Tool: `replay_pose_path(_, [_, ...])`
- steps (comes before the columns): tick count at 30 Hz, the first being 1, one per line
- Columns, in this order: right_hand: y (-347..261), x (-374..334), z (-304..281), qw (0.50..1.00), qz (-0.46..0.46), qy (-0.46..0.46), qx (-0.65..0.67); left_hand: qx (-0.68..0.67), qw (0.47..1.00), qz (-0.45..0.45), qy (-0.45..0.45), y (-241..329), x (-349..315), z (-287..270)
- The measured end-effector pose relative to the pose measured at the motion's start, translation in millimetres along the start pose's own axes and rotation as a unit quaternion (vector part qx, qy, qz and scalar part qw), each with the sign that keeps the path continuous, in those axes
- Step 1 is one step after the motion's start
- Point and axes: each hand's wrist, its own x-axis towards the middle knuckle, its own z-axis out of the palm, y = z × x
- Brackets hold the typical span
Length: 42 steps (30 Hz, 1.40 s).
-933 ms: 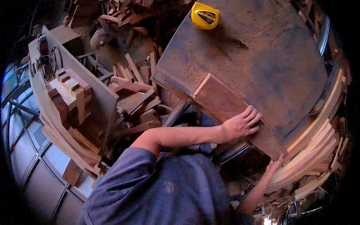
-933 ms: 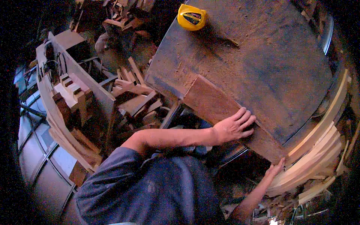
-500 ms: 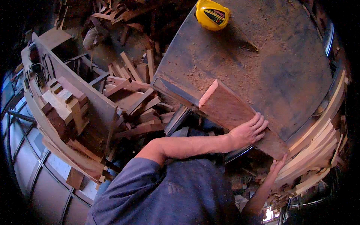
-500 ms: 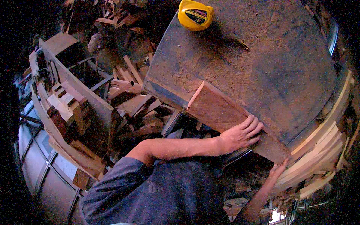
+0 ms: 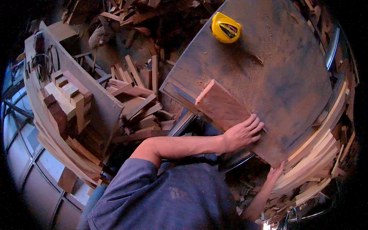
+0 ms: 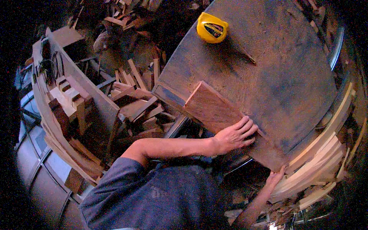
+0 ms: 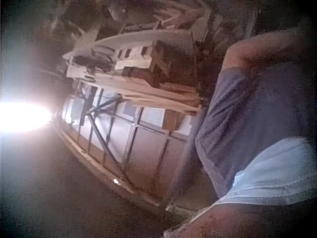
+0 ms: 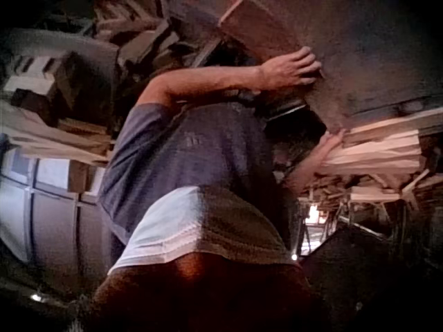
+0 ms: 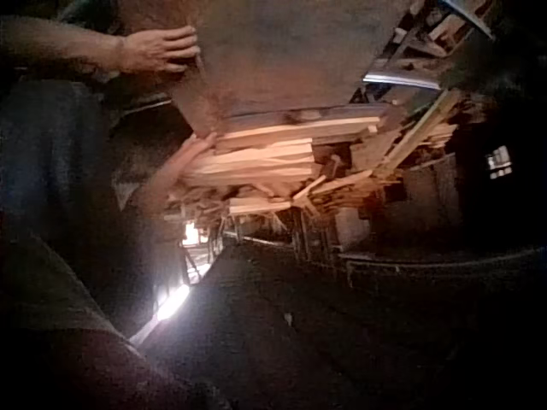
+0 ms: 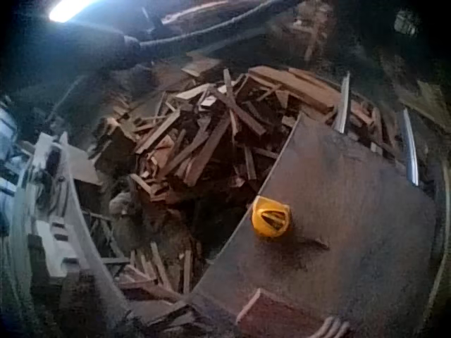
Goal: The person measures a piece of wood with a tape measure on a workbench, then handles and moves several wooden boards and planks between piles.
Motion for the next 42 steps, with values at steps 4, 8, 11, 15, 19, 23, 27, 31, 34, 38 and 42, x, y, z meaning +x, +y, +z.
replay_pose_path(4, [0,-3,-1,1.000,0.009,-0.016,0.002,0.026,1.000,0.003,0.009,0,-3,2])
replay_pose_path(8, [8,9,-15,0.999,0.020,-0.025,0.015,0.009,0.999,0.006,0.037,-1,-8,7])
replay_pose_path(11, [9,3,-5,0.999,0.022,-0.021,0.010,-0.002,0.998,0.000,0.064,0,-8,22])
replay_pose_path(15, [8,-22,12,0.998,0.036,0.043,-0.015,-0.009,0.999,0.029,0.024,-6,-15,18])
replay_pose_path(19, [26,7,-10,0.972,-0.077,0.031,-0.220,-0.136,0.988,0.024,0.070,-11,-11,28])
replay_pose_path(23, [4,-76,71,0.844,-0.394,0.034,-0.362,0.106,0.984,0.059,0.132,-26,-8,34])
replay_pose_path(27, [3,-133,98,0.736,-0.451,-0.140,-0.485,0.054,0.992,0.052,0.103,-13,-5,19])
replay_pose_path(31, [31,-106,106,0.651,-0.545,-0.041,-0.527,0.086,0.990,0.037,0.106,4,-6,14])
replay_pose_path(34, [35,-98,123,0.645,-0.578,-0.008,-0.500,0.141,0.986,0.035,0.085,7,-2,7])
replay_pose_path(38, [31,-93,129,0.640,-0.587,0.013,-0.496,0.205,0.970,0.067,0.112,-5,13,8])
replay_pose_path(42, [12,-73,155,0.648,-0.593,0.046,-0.476,0.220,0.963,0.079,0.138,-35,37,10])
